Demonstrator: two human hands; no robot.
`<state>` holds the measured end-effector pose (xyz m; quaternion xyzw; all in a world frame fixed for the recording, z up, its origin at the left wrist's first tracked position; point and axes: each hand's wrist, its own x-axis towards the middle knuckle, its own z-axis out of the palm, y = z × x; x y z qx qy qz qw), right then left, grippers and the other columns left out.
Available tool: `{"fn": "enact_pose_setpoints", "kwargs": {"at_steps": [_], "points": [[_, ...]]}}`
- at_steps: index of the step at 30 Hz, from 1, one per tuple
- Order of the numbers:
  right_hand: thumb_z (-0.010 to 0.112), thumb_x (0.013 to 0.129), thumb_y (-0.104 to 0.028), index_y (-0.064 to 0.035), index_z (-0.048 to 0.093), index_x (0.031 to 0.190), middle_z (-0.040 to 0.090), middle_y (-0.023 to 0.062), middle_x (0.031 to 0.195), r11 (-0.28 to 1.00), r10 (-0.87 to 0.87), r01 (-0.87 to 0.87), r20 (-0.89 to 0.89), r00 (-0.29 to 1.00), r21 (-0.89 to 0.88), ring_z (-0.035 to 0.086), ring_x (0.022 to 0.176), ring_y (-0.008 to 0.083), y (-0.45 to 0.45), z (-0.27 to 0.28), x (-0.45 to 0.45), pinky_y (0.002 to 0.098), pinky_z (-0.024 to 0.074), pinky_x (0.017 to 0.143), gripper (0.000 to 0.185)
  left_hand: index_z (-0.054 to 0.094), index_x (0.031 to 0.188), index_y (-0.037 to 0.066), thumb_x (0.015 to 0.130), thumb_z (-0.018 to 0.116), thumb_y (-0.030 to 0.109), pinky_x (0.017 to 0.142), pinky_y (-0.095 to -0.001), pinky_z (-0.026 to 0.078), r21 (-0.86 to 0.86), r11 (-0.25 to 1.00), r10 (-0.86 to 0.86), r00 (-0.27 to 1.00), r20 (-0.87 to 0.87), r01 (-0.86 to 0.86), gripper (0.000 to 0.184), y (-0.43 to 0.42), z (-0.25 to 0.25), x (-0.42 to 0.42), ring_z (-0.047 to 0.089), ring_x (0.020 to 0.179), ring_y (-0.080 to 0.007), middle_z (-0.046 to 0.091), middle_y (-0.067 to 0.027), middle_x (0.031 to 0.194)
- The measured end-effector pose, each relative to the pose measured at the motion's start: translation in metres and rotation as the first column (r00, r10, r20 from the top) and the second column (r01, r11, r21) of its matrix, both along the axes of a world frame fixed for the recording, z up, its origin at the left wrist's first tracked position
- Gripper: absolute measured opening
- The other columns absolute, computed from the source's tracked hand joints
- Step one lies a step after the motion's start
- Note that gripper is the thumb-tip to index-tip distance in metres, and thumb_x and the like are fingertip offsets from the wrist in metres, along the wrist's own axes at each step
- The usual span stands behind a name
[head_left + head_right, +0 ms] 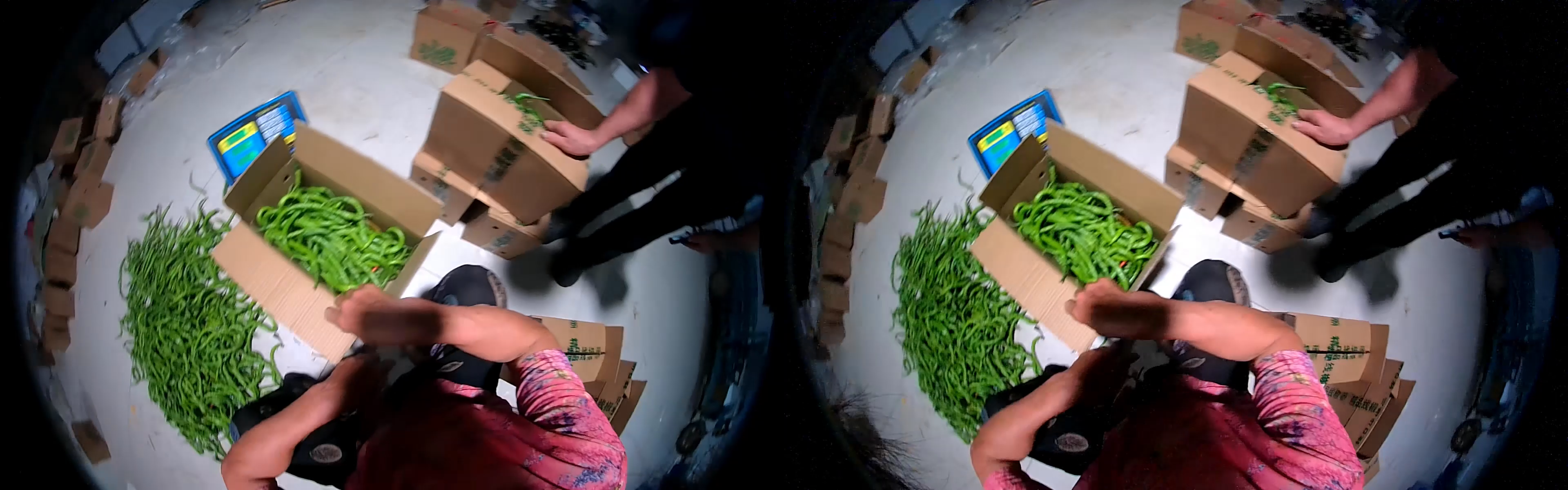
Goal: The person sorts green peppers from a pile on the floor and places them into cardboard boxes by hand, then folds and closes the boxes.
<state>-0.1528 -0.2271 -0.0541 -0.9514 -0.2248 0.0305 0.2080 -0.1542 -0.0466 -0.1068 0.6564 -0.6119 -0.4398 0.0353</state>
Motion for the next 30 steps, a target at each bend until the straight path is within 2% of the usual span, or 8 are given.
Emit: {"fn": "enact_pose_setpoints", "kwargs": {"at_steps": [3,9,16,17,21,24,27,30], "points": [[0.054,0.079,-0.01,-0.0011,0.053,0.087,0.058,0.0171,0.075,0.997,0.019,-0.017,-0.026,0.999,0.077,0.063,0.069,0.0345,0.0,0.005,-0.001,0.0455,0.0488,0.058,0.012,0.054,0.125,0.001,0.086,0.059,0.028,0.1,-0.0438,0.044,-0.089,0.996,-0.014,1.0,0.011,0.015,0.047,-0.014,0.054,0.009,0.052,0.119,-0.0383,0.052,-0.0232,0.13],[0.062,0.073,-0.007,0.0027,0.055,0.087,0.06,0.0184,0.076,0.978,0.076,-0.075,0.001,0.997,0.196,0.064,0.072,0.0354,0.0,0.009,-0.005,0.0415,0.0498,0.056,0.019,0.06,0.114,0.0,0.087,0.058,0.024,0.093,-0.046,0.046,-0.269,0.963,0.012,1.0,0.017,-0.007,0.037,-0.011,0.047,0.01,0.056,0.11,-0.0358,0.056,-0.0226,0.12],[0.054,0.081,-0.011,-0.0025,0.059,0.09,0.062,0.0142,0.075,0.99,0.111,-0.096,0.144,0.983,-0.106,0.065,0.067,0.0295,0.003,0.02,-0.003,0.038,0.0509,0.052,0.014,0.064,0.104,-0.001,0.077,0.065,0.022,0.084,-0.0458,0.05,-0.351,0.929,0.123,0.992,-0.019,-0.122,0.036,-0.01,0.04,0.005,0.06,0.097,-0.0354,0.061,-0.0228,0.101],[0.055,0.08,-0.012,-0.0054,0.059,0.089,0.061,0.0123,0.083,0.987,0.061,-0.053,0.053,0.997,-0.149,0.064,0.078,0.029,0.007,0.021,-0.001,0.038,0.0523,0.061,0.012,0.064,0.103,-0.001,0.076,0.066,0.022,0.083,-0.0459,0.05,-0.385,0.914,0.128,0.992,-0.019,-0.125,0.036,-0.009,0.042,0.007,0.061,0.096,-0.0352,0.062,-0.0226,0.098],[0.058,0.075,-0.006,-0.0048,0.053,0.093,0.052,0.0129,0.102,1.0,0.024,-0.024,-0.044,0.999,-0.01,0.052,0.09,0.0319,0.007,0.018,-0.001,0.0403,0.0469,0.076,0.018,0.064,0.101,-0.001,0.075,0.066,0.024,0.081,-0.046,0.05,-0.321,0.937,0.134,0.99,-0.035,-0.138,0.036,-0.003,0.038,0.004,0.061,0.095,-0.0341,0.062,-0.0216,0.096],[0.058,0.079,-0.009,-0.0055,0.054,0.096,0.056,0.0151,0.093,0.932,-0.104,0.172,-0.221,0.97,0.319,0.056,0.089,0.032,0.001,-0.027,-0.01,0.0413,0.0472,0.075,0.018,0.061,0.106,-0.002,0.077,0.064,0.023,0.08,-0.0443,0.05,-0.44,0.897,0.039,0.999,-0.037,-0.051,0.038,0.006,0.011,0.001,0.061,0.097,-0.0343,0.061,-0.0211,0.096],[0.059,0.08,-0.011,-0.0055,0.054,0.097,0.059,0.016,0.086,0.984,-0.01,0.039,-0.162,0.987,0.175,0.06,0.087,0.0326,0.009,-0.003,-0.004,0.0423,0.0483,0.072,0.019,0.055,0.113,-0.002,0.08,0.06,0.02,0.075,-0.0429,0.053,-0.621,0.78,0.078,0.996,-0.035,-0.083,0.04,0.011,0.018,0.004,0.063,0.091,-0.0337,0.06,-0.0187,0.095],[0.062,0.08,-0.01,-0.0048,0.054,0.098,0.061,0.0149,0.085,0.996,0.064,-0.074,-0.157,0.986,-0.056,0.063,0.084,0.0342,0.018,0.022,0.0,0.0433,0.0495,0.068,0.021,0.052,0.115,-0.002,0.082,0.057,0.019,0.069,-0.0422,0.055,-0.491,0.862,0.15,0.989,0.014,-0.124,0.039,0.004,0.004,-0.007,0.065,0.082,-0.0317,0.059,-0.0165,0.092]]}}
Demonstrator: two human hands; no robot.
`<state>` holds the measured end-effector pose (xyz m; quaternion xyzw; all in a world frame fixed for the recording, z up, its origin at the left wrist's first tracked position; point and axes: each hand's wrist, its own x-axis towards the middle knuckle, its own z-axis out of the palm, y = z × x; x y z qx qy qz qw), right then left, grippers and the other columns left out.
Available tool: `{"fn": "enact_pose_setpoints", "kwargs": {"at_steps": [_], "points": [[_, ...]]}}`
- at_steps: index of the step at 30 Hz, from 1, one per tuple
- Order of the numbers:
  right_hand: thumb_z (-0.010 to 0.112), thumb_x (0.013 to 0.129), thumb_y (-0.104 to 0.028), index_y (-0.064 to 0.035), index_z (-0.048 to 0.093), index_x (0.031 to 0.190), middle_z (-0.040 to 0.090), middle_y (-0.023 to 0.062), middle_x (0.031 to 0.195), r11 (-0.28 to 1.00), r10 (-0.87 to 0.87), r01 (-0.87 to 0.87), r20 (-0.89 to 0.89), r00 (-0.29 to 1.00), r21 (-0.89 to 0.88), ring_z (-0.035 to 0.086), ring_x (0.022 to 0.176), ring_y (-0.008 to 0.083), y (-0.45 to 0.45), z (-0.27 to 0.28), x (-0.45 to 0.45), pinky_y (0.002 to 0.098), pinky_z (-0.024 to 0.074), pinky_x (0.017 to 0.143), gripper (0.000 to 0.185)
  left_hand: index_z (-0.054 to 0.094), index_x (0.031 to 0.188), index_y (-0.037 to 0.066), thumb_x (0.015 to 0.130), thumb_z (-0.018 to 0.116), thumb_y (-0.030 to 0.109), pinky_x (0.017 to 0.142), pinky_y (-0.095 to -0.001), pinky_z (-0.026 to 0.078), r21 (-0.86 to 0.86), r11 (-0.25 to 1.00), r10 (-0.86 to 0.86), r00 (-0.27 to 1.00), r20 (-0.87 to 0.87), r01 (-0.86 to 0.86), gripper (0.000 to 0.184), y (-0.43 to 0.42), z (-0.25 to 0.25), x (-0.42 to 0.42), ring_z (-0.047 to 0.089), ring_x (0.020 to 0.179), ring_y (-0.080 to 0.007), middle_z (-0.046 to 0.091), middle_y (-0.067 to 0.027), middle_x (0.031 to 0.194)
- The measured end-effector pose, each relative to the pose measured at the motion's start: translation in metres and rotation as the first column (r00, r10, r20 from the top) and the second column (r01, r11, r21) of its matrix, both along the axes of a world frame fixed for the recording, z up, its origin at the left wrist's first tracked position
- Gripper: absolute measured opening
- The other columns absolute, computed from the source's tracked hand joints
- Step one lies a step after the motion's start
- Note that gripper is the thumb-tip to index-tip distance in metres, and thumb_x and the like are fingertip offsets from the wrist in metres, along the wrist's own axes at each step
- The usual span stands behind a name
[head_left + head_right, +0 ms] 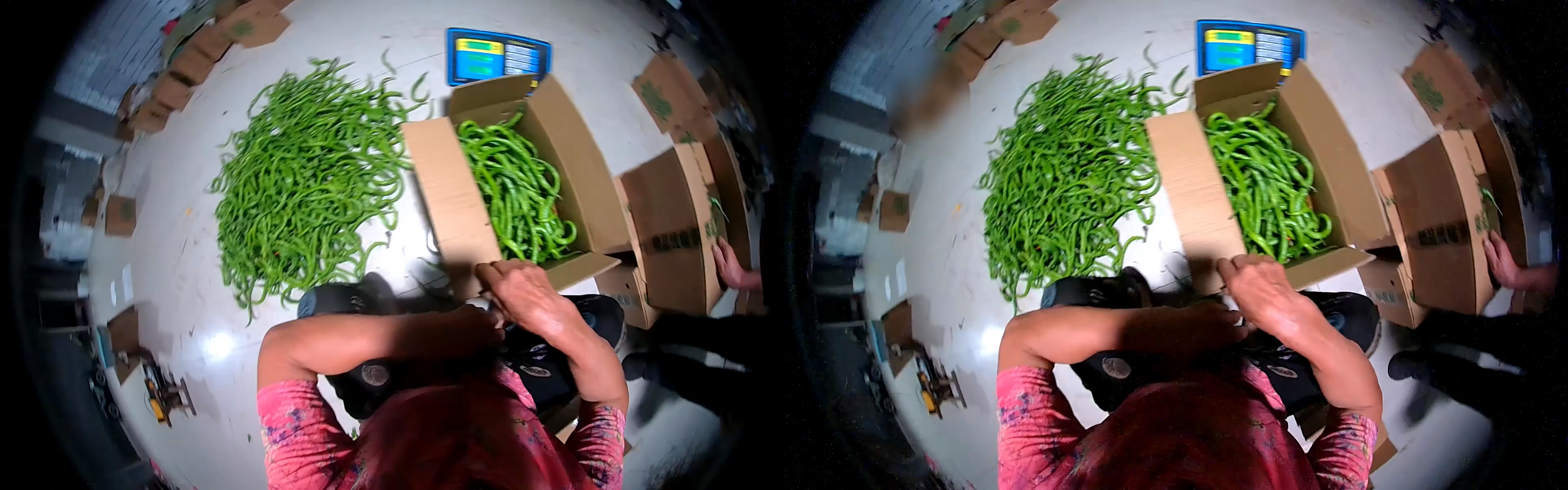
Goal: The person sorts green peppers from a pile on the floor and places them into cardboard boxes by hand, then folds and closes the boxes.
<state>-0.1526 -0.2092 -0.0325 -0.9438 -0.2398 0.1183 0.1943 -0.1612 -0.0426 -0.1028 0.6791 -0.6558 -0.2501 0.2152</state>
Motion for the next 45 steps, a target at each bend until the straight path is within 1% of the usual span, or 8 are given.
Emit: {"fn": "enact_pose_setpoints", "kwargs": {"at_steps": [6,8,12,25,27,32,36,45], "points": [[0.064,0.078,-0.008,-0.0013,0.056,0.098,0.062,0.0184,0.084,0.998,0.006,-0.008,0.029,1.0,0.067,0.063,0.082,0.0366,0.011,0.017,0.007,0.0447,0.0509,0.071,0.022,0.054,0.115,0.002,0.082,0.054,0.013,0.067,-0.0409,0.055,0.185,0.982,-0.03,0.999,-0.012,0.032,0.035,0.006,0.046,0.023,0.065,0.078,-0.0307,0.06,-0.0162,0.093],[0.061,0.077,-0.006,0.0015,0.058,0.088,0.062,0.0206,0.081,0.995,-0.021,0.014,0.067,0.998,0.101,0.064,0.081,0.0371,0.007,0.022,0.008,0.0448,0.0512,0.071,0.014,0.058,0.109,0.003,0.081,0.055,0.01,0.075,-0.0411,0.054,-0.255,0.956,0.054,0.942,-0.332,-0.145,0.03,0.021,0.056,0.045,0.064,0.083,-0.0312,0.062,-0.0153,0.093],[0.061,0.073,-0.01,-0.0026,0.06,0.087,0.06,0.0161,0.074,0.983,-0.105,0.122,0.128,0.986,-0.136,0.062,0.075,0.0353,-0.01,0.014,0.01,0.0433,0.0486,0.065,0.015,0.062,0.111,0.002,0.08,0.065,0.009,0.091,-0.0405,0.048,0.279,0.837,0.544,0.661,-0.517,-0.471,0.032,0.036,0.113,0.076,0.061,0.097,-0.0319,0.064,-0.0157,0.107],[0.06,0.073,-0.011,-0.005,0.06,0.108,0.06,0.0078,0.097,0.975,0.202,-0.181,0.172,0.964,-0.132,0.06,0.092,0.0241,-0.002,-0.011,-0.009,0.0359,0.0499,0.077,0.036,0.031,0.144,0.003,0.079,0.073,0.027,0.107,-0.0555,0.027,-0.251,0.696,0.717,0.672,0.186,-0.673,0.081,-0.019,0.06,0.105,0.029,0.134,-0.0438,0.026,-0.0227,0.149],[0.062,0.072,-0.012,-0.0029,0.057,0.115,0.06,0.0098,0.101,0.71,0.62,-0.146,0.513,0.594,-0.689,0.059,0.094,0.0257,-0.027,-0.03,-0.018,0.0375,0.0495,0.078,0.044,0.028,0.145,0.002,0.08,0.073,0.027,0.107,-0.0567,0.027,-0.221,0.644,0.762,0.593,0.26,-0.732,0.083,-0.012,0.063,0.118,0.029,0.134,-0.0449,0.027,-0.0243,0.149],[0.057,0.076,-0.007,0.0023,0.053,0.121,0.061,0.0133,0.1,0.994,0.082,-0.079,0.043,0.996,-0.077,0.059,0.096,0.0295,-0.008,0.01,-0.013,0.0407,0.0492,0.079,0.046,0.033,0.14,0.0,0.081,0.069,0.032,0.103,-0.052,0.034,-0.291,0.203,0.911,0.071,0.407,-0.935,0.076,0.095,0.039,0.204,0.038,0.127,-0.0409,0.046,-0.0234,0.135],[0.058,0.073,-0.004,0.0024,0.055,0.118,0.061,0.0134,0.095,0.995,0.1,-0.1,0.023,0.995,-0.009,0.059,0.094,0.0302,-0.01,0.006,-0.016,0.0399,0.0488,0.077,0.045,0.02,0.145,0.001,0.083,0.069,0.04,0.091,-0.0507,0.046,0.308,-0.166,0.815,0.046,0.578,-0.937,0.088,0.182,-0.007,0.215,0.059,0.108,-0.0409,0.061,-0.0246,0.118],[0.067,0.068,-0.018,0.001,0.056,0.105,0.06,0.0107,0.088,0.902,0.32,-0.217,0.242,0.916,-0.374,0.059,0.088,0.0244,0.003,0.009,-0.022,0.0342,0.0469,0.069,0.043,0.03,0.144,0.003,0.082,0.07,0.038,0.087,-0.0478,0.049,0.244,0.15,0.874,0.244,0.42,-0.958,0.081,0.184,-0.007,0.206,0.063,0.099,-0.0411,0.066,-0.0257,0.106]]}}
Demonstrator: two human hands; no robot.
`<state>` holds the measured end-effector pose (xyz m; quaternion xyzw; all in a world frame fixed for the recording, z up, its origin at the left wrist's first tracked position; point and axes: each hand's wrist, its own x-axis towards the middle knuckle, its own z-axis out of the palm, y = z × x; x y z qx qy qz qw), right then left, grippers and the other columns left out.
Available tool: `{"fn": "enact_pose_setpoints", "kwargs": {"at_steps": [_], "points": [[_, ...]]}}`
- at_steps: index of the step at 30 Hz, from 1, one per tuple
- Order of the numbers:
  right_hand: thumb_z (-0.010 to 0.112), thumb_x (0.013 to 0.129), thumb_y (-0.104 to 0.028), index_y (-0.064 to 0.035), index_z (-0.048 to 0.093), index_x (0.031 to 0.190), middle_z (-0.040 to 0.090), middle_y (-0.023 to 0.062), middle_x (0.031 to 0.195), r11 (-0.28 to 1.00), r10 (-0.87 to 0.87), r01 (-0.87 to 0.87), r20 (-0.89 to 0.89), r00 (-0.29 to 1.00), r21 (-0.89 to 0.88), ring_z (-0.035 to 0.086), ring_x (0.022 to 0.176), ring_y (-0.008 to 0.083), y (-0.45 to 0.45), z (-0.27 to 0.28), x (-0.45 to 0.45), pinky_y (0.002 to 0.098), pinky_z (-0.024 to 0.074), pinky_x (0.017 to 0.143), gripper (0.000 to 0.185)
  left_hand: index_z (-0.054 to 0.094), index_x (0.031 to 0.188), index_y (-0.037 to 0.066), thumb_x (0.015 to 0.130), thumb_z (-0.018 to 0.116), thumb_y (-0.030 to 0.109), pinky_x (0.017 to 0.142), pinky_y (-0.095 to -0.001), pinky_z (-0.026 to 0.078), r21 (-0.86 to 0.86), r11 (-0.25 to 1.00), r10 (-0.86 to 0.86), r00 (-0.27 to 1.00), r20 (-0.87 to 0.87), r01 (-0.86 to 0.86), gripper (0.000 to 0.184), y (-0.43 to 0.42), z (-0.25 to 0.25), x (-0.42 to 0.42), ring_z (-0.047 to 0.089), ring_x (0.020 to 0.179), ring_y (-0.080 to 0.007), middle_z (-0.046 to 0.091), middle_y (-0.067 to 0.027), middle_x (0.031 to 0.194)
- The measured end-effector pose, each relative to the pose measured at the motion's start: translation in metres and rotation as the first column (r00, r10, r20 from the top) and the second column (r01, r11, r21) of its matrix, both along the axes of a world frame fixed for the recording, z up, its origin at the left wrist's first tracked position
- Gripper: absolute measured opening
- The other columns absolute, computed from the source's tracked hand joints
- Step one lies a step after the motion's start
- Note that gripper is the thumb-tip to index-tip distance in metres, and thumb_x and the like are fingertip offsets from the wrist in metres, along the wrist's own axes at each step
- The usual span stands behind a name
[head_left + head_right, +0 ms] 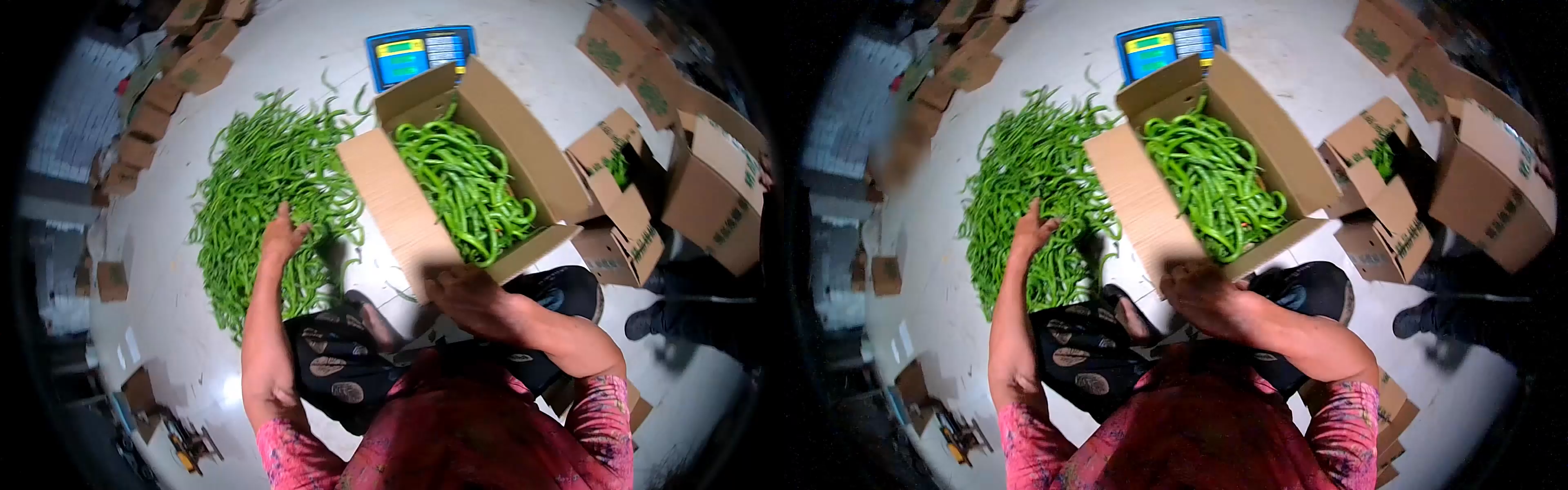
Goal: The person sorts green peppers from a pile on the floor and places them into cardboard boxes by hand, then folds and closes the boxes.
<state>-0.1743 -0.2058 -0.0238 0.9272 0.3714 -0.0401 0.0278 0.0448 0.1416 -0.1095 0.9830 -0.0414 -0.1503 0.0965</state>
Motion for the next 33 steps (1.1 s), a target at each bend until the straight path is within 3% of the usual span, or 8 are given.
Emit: {"fn": "enact_pose_setpoints", "kwargs": {"at_steps": [1,3,4,8,21,27,30,33], "points": [[0.066,0.068,-0.016,0.0001,0.057,0.099,0.06,0.0107,0.086,0.997,0.0,0.008,-0.115,0.993,0.071,0.06,0.086,0.0241,0.0,-0.008,0.005,0.0336,0.0468,0.068,0.037,0.031,0.143,0.002,0.083,0.069,0.035,0.085,-0.0479,0.049,-0.028,1.0,0.012,0.998,0.057,-0.011,0.078,-0.009,0.008,0.001,0.064,0.094,-0.0408,0.068,-0.023,0.1],[0.064,0.068,-0.014,-0.0012,0.055,0.092,0.06,0.012,0.083,0.989,-0.021,0.032,-0.08,0.997,0.144,0.06,0.081,0.025,-0.001,-0.016,0.004,0.0336,0.0469,0.069,0.028,0.033,0.142,0.003,0.083,0.069,0.032,0.083,-0.0469,0.05,-0.009,1.0,0.007,0.998,0.06,-0.007,0.075,-0.018,0.014,0.002,0.065,0.091,-0.0399,0.069,-0.0223,0.097],[0.064,0.068,-0.014,-0.0014,0.055,0.091,0.06,0.0121,0.083,0.989,-0.01,0.015,-0.038,0.999,0.147,0.06,0.08,0.0251,-0.001,-0.023,0.003,0.0336,0.0471,0.069,0.027,0.043,0.137,0.003,0.083,0.068,0.03,0.082,-0.0451,0.051,-0.041,0.998,-0.037,0.995,0.091,0.04,0.065,-0.023,0.017,-0.001,0.067,0.089,-0.0379,0.069,-0.0218,0.095],[0.062,0.07,-0.013,-0.0024,0.055,0.086,0.061,0.012,0.08,0.984,-0.042,0.06,-0.109,0.993,0.169,0.061,0.078,0.0261,0.006,-0.034,0.004,0.0353,0.0477,0.069,0.02,0.057,0.126,0.002,0.084,0.068,0.026,0.079,-0.0413,0.051,-0.283,0.952,-0.077,0.985,0.153,0.119,0.05,-0.045,0.028,-0.014,0.068,0.084,-0.0344,0.07,-0.0212,0.09],[0.057,0.074,-0.016,-0.0039,0.056,0.084,0.058,0.0075,0.073,0.946,-0.133,0.151,-0.081,0.988,0.286,0.06,0.069,0.0217,0.012,-0.019,0.0,0.0331,0.0465,0.063,0.016,0.055,0.126,-0.001,0.086,0.066,0.019,0.082,-0.0381,0.052,-0.378,0.907,-0.208,0.978,-0.011,0.188,0.046,-0.097,0.048,-0.028,0.069,0.089,-0.0326,0.069,-0.023,0.097],[0.056,0.074,-0.015,-0.0033,0.054,0.084,0.057,0.0074,0.073,0.954,-0.051,0.058,-0.032,0.998,0.294,0.059,0.068,0.0206,0.006,-0.005,0.001,0.033,0.0452,0.062,0.016,0.056,0.125,-0.002,0.085,0.066,0.018,0.083,-0.0386,0.053,-0.38,0.882,-0.303,0.953,-0.009,0.278,0.046,-0.106,0.045,-0.031,0.069,0.09,-0.0326,0.069,-0.0226,0.098],[0.055,0.074,-0.015,-0.0023,0.054,0.087,0.057,0.0081,0.074,0.965,-0.014,0.045,-0.122,0.992,0.259,0.059,0.069,0.0209,0.006,-0.005,0.001,0.0332,0.0454,0.063,0.018,0.057,0.124,-0.002,0.085,0.066,0.017,0.082,-0.0388,0.053,-0.403,0.874,-0.305,0.952,-0.016,0.273,0.045,-0.107,0.042,-0.033,0.069,0.089,-0.0328,0.07,-0.0226,0.097],[0.055,0.074,-0.015,-0.0026,0.053,0.089,0.057,0.0072,0.075,0.932,0.041,-0.013,-0.069,0.997,0.362,0.059,0.068,0.022,0.002,-0.004,-0.001,0.0345,0.0461,0.064,0.02,0.058,0.122,-0.003,0.084,0.067,0.016,0.081,-0.0388,0.053,-0.399,0.872,-0.301,0.953,0.018,0.283,0.043,-0.111,0.043,-0.036,0.069,0.089,-0.0331,0.07,-0.0225,0.094]]}}
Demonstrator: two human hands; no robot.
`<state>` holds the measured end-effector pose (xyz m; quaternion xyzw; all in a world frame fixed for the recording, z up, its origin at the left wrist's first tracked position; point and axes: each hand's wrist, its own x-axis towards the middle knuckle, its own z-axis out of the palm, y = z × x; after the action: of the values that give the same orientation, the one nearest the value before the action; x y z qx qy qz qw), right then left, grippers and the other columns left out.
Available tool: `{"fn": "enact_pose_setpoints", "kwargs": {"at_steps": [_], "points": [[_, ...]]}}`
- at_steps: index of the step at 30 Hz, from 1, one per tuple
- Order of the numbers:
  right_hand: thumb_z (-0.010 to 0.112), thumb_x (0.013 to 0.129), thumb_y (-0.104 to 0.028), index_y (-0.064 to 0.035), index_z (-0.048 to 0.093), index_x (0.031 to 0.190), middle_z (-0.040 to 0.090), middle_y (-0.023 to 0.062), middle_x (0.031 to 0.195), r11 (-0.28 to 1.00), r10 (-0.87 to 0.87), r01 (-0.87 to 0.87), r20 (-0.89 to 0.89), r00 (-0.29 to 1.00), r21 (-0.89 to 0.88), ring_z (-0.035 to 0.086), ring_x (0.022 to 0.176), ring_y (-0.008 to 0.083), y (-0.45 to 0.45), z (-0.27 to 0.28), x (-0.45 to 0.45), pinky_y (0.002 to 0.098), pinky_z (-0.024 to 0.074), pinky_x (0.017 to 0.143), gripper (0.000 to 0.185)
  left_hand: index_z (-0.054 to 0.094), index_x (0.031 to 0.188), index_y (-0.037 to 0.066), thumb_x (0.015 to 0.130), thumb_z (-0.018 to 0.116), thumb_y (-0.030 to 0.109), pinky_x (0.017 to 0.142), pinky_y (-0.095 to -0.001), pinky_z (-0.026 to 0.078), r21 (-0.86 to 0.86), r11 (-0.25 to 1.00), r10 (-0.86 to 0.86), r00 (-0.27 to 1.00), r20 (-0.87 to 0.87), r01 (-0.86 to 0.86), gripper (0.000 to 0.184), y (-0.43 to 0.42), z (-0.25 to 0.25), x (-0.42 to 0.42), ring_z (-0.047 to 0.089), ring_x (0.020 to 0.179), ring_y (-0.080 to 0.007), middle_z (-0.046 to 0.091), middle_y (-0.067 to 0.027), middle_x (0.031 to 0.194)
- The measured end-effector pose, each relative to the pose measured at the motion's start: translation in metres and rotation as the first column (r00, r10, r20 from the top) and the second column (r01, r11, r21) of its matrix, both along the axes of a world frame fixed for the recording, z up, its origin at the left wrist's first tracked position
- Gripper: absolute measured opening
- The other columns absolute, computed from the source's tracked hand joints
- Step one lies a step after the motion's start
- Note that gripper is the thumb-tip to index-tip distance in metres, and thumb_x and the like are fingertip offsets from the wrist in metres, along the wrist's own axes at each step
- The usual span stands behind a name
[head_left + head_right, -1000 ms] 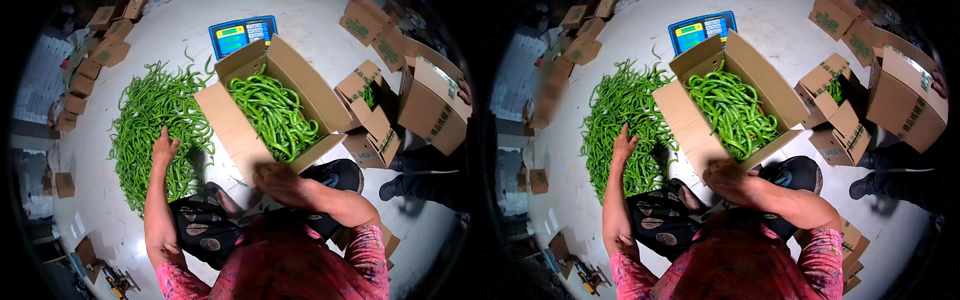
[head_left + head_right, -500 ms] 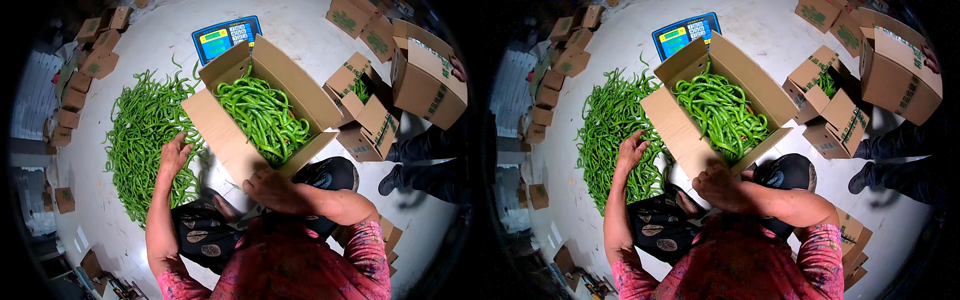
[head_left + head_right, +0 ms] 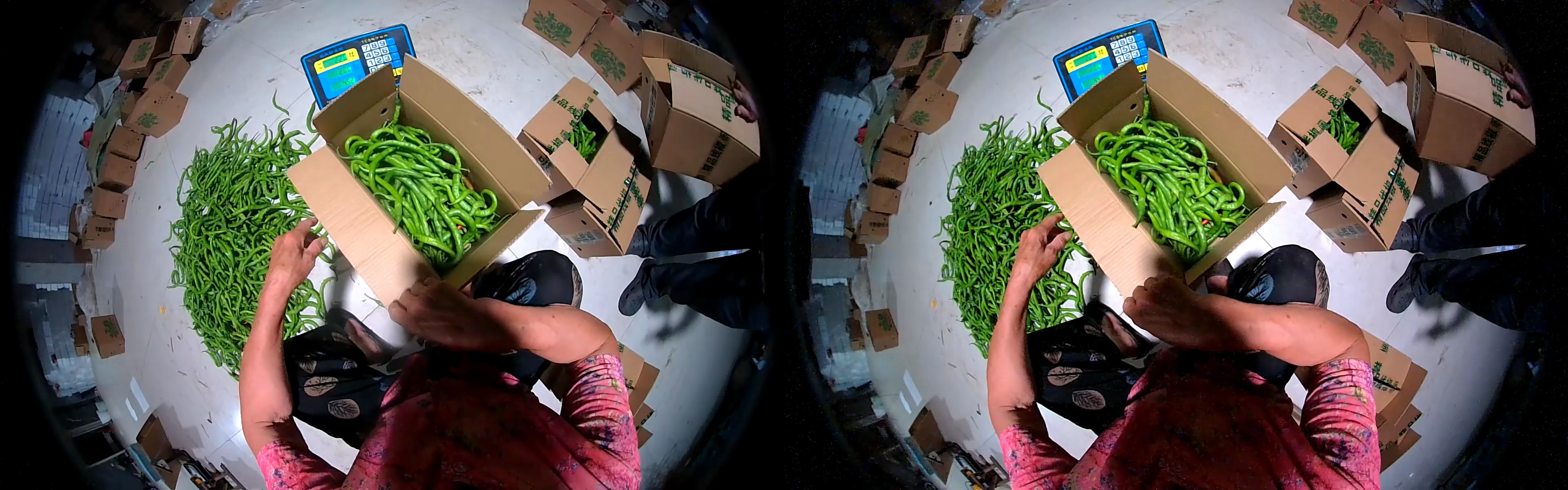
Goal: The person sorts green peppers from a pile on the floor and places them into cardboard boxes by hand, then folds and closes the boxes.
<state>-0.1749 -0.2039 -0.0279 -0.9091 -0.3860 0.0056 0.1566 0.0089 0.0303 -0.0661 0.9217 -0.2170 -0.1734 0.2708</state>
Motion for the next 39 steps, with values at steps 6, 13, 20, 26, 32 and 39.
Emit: {"fn": "enact_pose_setpoints", "kwargs": {"at_steps": [6,13,20,26,32,39], "points": [[0.061,0.073,-0.017,-0.0057,0.061,0.07,0.061,0.0092,0.064,0.931,0.0,-0.062,0.169,0.986,0.361,0.064,0.061,0.0246,-0.001,-0.016,-0.006,0.0387,0.0491,0.053,0.012,0.06,0.118,-0.003,0.083,0.066,0.01,0.082,-0.0388,0.053,-0.179,0.981,0.102,0.977,0.186,-0.069,0.038,-0.018,0.019,-0.009,0.068,0.094,-0.0321,0.067,-0.0228,0.103],[0.056,0.077,-0.019,-0.0065,0.056,0.093,0.055,0.0054,0.084,0.985,0.034,-0.041,0.045,0.998,0.17,0.057,0.08,0.0218,-0.01,-0.012,-0.012,0.0364,0.0478,0.067,0.02,0.06,0.116,0.001,0.082,0.064,0.005,0.088,-0.0415,0.049,-0.304,0.951,0.082,0.896,0.436,0.061,0.034,-0.046,0.028,-0.025,0.063,0.098,-0.0368,0.065,-0.0208,0.106],[0.058,0.075,-0.023,-0.0098,0.062,0.086,0.056,0.0054,0.094,0.955,-0.257,0.241,0.076,0.963,0.175,0.054,0.089,0.0213,0.026,-0.038,-0.005,0.0362,0.0434,0.076,0.018,0.064,0.11,-0.003,0.084,0.065,0.01,0.084,-0.0351,0.051,-0.249,0.946,-0.136,0.953,0.27,0.206,0.029,-0.055,0.031,-0.037,0.067,0.094,-0.028,0.068,-0.0174,0.102],[0.059,0.077,-0.018,-0.0072,0.063,0.089,0.062,0.0074,0.089,0.98,-0.165,0.143,-0.16,0.973,-0.141,0.06,0.091,0.024,0.027,-0.033,-0.006,0.0377,0.047,0.077,0.017,0.063,0.111,-0.003,0.082,0.062,0.009,0.087,-0.0405,0.048,-0.161,0.97,-0.161,0.978,0.13,0.181,0.032,-0.054,0.032,-0.04,0.063,0.095,-0.0355,0.066,-0.0211,0.103],[0.061,0.077,-0.016,-0.0032,0.063,0.094,0.065,0.013,0.092,0.988,-0.113,0.089,-0.202,0.973,-0.123,0.064,0.09,0.0288,0.028,-0.037,-0.008,0.0418,0.052,0.074,0.022,0.063,0.111,-0.004,0.08,0.062,0.008,0.086,-0.04,0.049,-0.189,0.946,-0.242,0.962,0.126,0.263,0.033,-0.053,0.027,-0.044,0.065,0.093,-0.0355,0.067,-0.0217,0.1],[0.057,0.079,-0.017,-0.0012,0.062,0.087,0.065,0.0171,0.092,0.997,-0.07,0.072,-0.337,0.939,-0.006,0.064,0.09,0.0325,0.025,-0.033,-0.007,0.0451,0.0499,0.076,0.018,0.062,0.113,-0.003,0.079,0.065,0.006,0.084,-0.0387,0.05,-0.14,0.955,-0.261,0.965,0.021,0.261,0.035,-0.054,0.035,-0.047,0.067,0.093,-0.0316,0.068,-0.0205,0.099]]}}
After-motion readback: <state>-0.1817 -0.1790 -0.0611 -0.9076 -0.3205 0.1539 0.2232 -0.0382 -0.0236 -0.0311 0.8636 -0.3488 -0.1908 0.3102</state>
